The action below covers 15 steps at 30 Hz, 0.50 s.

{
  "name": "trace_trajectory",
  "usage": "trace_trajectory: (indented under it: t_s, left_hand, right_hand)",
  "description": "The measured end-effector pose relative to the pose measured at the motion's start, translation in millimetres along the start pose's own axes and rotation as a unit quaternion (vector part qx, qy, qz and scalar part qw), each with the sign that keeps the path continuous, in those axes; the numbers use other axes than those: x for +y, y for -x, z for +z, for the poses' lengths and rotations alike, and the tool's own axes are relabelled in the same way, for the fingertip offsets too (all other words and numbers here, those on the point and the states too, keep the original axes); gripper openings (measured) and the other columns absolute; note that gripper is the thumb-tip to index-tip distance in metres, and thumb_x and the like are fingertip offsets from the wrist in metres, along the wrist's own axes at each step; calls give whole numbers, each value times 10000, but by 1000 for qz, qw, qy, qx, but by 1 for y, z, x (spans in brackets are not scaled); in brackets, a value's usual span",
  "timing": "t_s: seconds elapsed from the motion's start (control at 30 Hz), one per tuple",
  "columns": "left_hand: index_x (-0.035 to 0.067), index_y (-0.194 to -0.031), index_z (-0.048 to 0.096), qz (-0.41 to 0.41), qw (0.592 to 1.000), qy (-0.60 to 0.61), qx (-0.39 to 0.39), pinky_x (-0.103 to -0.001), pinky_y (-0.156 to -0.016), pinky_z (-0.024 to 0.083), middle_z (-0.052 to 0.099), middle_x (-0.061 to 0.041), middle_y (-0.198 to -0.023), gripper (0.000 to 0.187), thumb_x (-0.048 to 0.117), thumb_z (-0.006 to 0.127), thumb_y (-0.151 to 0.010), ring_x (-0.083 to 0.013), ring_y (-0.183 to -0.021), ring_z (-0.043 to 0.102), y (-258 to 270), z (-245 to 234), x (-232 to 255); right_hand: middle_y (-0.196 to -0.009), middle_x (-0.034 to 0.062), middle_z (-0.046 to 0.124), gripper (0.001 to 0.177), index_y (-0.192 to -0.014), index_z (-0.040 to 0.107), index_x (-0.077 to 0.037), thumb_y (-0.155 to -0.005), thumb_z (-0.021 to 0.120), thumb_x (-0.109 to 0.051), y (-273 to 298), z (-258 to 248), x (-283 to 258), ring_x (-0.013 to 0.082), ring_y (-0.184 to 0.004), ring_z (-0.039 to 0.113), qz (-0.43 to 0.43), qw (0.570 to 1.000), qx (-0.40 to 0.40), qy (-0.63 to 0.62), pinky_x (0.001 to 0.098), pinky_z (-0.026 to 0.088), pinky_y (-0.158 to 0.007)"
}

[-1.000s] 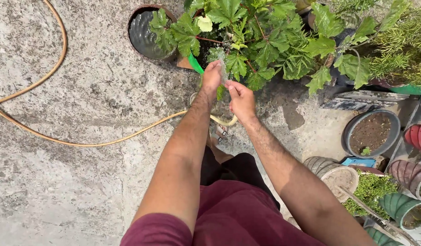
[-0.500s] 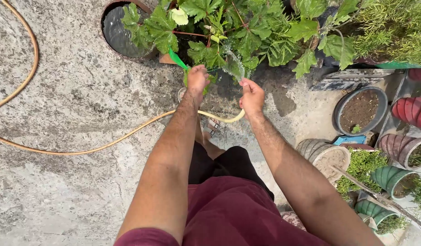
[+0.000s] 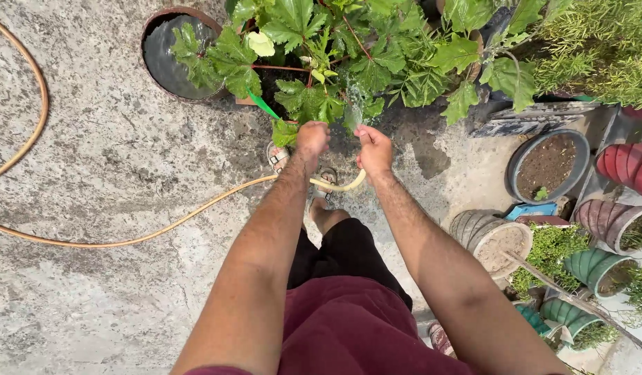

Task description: Water several potted plants on a rooftop garden using a hose and hands to direct water.

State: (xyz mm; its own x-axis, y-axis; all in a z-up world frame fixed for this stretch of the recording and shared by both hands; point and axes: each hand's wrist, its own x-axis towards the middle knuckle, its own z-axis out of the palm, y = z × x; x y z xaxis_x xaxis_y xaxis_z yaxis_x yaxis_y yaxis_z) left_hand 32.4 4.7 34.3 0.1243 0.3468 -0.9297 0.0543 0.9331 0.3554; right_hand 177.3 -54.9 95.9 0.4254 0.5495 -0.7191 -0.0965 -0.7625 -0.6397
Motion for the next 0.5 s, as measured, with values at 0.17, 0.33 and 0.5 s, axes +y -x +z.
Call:
trace_trajectory:
  t_s: [0.17,0.33,0.5]
  left_hand:
    - [-5,-1184,636,-58,997,31,-38,-351,-824,621,753,-134,-1097,279,136,450,-1031,-236,-975,739,-7,13,3]
    - [7,-1226,662,62,981,125,-132,-346,-900,593,739,-118,-1189,301,155,504,-1016,-211,-1061,722,-11,27,37]
    - [62,-1357,593,179,968,167,-57,-352,-1038,487,640,-83,-1388,374,161,483,-1013,-192,-1238,608,-30,56,83]
  right_hand:
    - [-1193,63,737,307,-1319,654,-53,-1053,542,-160,-50,-1,-6,62,-444,487,-7,1000,-3,-16,230,398,-358]
    - [-1183,59,743,305,-1310,669,-53,-1052,545,-157,-61,-4,-39,63,-452,497,-50,998,-25,9,236,397,-361]
    - [-1150,60,771,305,-1306,686,-58,-1049,562,-163,-70,-5,-77,68,-453,521,-108,990,-52,75,243,416,-371]
